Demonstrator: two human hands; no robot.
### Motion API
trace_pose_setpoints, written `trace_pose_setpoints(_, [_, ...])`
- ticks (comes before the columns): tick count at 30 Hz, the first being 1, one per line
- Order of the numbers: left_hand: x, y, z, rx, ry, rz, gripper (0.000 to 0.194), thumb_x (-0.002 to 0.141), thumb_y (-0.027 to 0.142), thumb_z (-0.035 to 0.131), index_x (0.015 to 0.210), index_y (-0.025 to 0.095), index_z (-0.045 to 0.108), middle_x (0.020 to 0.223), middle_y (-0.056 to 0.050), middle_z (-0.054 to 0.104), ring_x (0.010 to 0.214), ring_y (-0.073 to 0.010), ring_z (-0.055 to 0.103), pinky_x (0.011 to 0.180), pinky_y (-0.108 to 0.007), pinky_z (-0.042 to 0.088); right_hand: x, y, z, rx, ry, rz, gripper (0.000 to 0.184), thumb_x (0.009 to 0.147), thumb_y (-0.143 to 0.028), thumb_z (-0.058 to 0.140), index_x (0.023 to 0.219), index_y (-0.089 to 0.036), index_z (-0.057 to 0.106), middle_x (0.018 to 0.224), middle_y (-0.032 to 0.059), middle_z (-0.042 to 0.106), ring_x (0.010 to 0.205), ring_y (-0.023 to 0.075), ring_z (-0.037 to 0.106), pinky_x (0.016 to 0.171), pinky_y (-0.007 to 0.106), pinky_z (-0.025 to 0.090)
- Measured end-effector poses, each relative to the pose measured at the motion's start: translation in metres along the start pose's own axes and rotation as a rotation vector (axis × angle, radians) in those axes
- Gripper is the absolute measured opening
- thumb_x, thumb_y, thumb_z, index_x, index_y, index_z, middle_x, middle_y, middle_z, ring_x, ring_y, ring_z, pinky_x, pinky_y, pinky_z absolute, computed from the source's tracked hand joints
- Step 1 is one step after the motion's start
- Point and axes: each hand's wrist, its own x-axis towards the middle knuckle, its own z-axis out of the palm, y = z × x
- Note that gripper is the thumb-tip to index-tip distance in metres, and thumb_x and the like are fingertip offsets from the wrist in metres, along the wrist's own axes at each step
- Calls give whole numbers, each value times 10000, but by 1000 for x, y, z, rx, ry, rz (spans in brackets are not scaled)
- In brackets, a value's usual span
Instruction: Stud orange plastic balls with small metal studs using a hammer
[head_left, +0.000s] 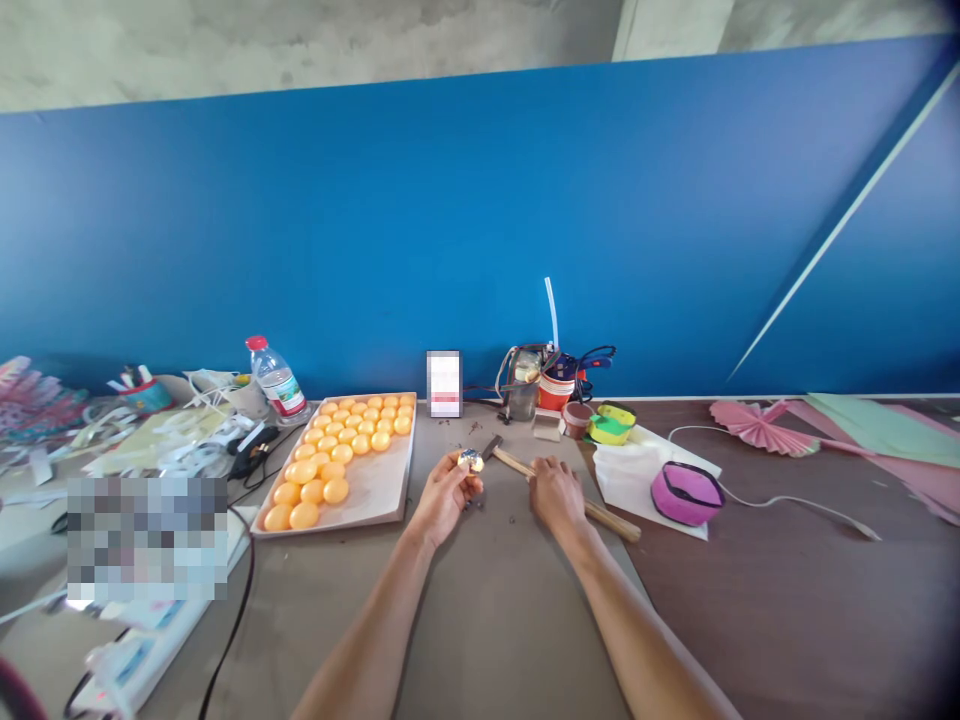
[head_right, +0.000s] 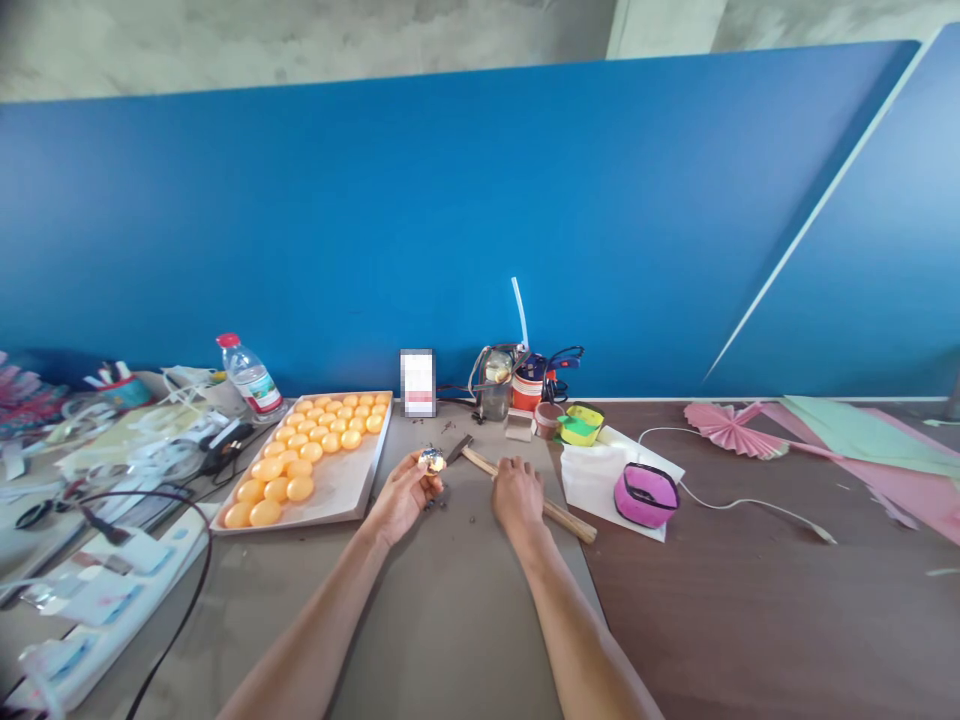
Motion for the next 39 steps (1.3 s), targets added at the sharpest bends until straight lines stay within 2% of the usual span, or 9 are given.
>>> trace_pose_setpoints(5, [4, 3, -6, -82, 76, 1, 219, 719, 299, 645, 869, 166, 556, 841, -20, 619, 604, -76, 554, 614, -229, 455, 2, -4, -11, 103, 168, -44, 226, 879, -208, 350, 895, -163, 571, 822, 103, 604, 759, 210, 538, 672, 317, 328])
trace_pose_setpoints(9, [7, 3, -11, -120, 122, 19, 195, 729, 293, 628, 849, 157, 557, 835, -23, 621, 601, -73, 549, 610, -224, 455, -4, -12, -28, 314, 359, -228, 238, 886, -213, 313, 874, -169, 546, 791, 95, 587, 762, 208, 521, 690, 324, 338])
trace_pose_setpoints(12, [8, 2, -13, -128, 129, 47, 179, 731, 279, 624, 839, 153, 557, 832, -26, 624, 605, -73, 551, 616, -224, 454, -9, -18, -31, 375, 341, -335, 233, 880, -201, 315, 840, -177, 543, 763, 87, 580, 749, 207, 511, 678, 324, 335])
trace_pose_setpoints(15, [8, 3, -13, -140, 158, 24, 175, 727, 279, 628, 826, 158, 549, 816, -22, 625, 601, -77, 551, 618, -233, 458, -10, -19, -28, 318, 296, -376, 227, 876, -200, 331, 797, -180, 543, 724, 68, 574, 704, 190, 502, 663, 312, 326])
trace_pose_setpoints(20, [7, 5, -13, -171, 115, 55, 179, 747, 292, 616, 842, 155, 551, 841, -32, 620, 620, -74, 547, 633, -232, 455, -8, -16, -28, 326, 440, -380, 205, 869, -186, 334, 874, -155, 537, 800, 83, 584, 771, 191, 506, 692, 306, 330])
trace_pose_setpoints(24, [7, 4, -13, -143, 128, 37, 192, 724, 297, 647, 817, 152, 562, 827, -27, 619, 611, -71, 546, 615, -219, 448, -8, -19, -27, 266, 396, -404, 183, 861, -175, 369, 823, -163, 548, 749, 58, 576, 723, 174, 497, 677, 289, 315])
trace_pose_setpoints(27, [7, 4, -14, -148, 120, 35, 196, 720, 285, 655, 836, 153, 569, 835, -25, 620, 618, -72, 552, 618, -218, 452, -8, -20, -26, 222, 397, -377, 170, 858, -185, 395, 820, -166, 560, 753, 52, 580, 736, 171, 498, 697, 290, 302])
trace_pose_setpoints(32, [7, 5, -15, -189, 125, 38, 197, 715, 280, 661, 842, 162, 566, 849, -30, 630, 624, -80, 559, 632, -237, 468, -5, -14, -24, 202, 463, -231, 188, 863, -206, 396, 917, -160, 570, 852, 72, 597, 832, 190, 495, 773, 310, 275])
trace_pose_setpoints(39, [8, 6, -16, -231, 146, 62, 195, 734, 289, 643, 866, 168, 563, 840, -29, 631, 618, -77, 550, 626, -237, 470, -2, -8, -12, 18, 228, -56, 180, 832, -238, 445, 873, -187, 614, 846, 77, 597, 860, 215, 481, 847, 359, 219])
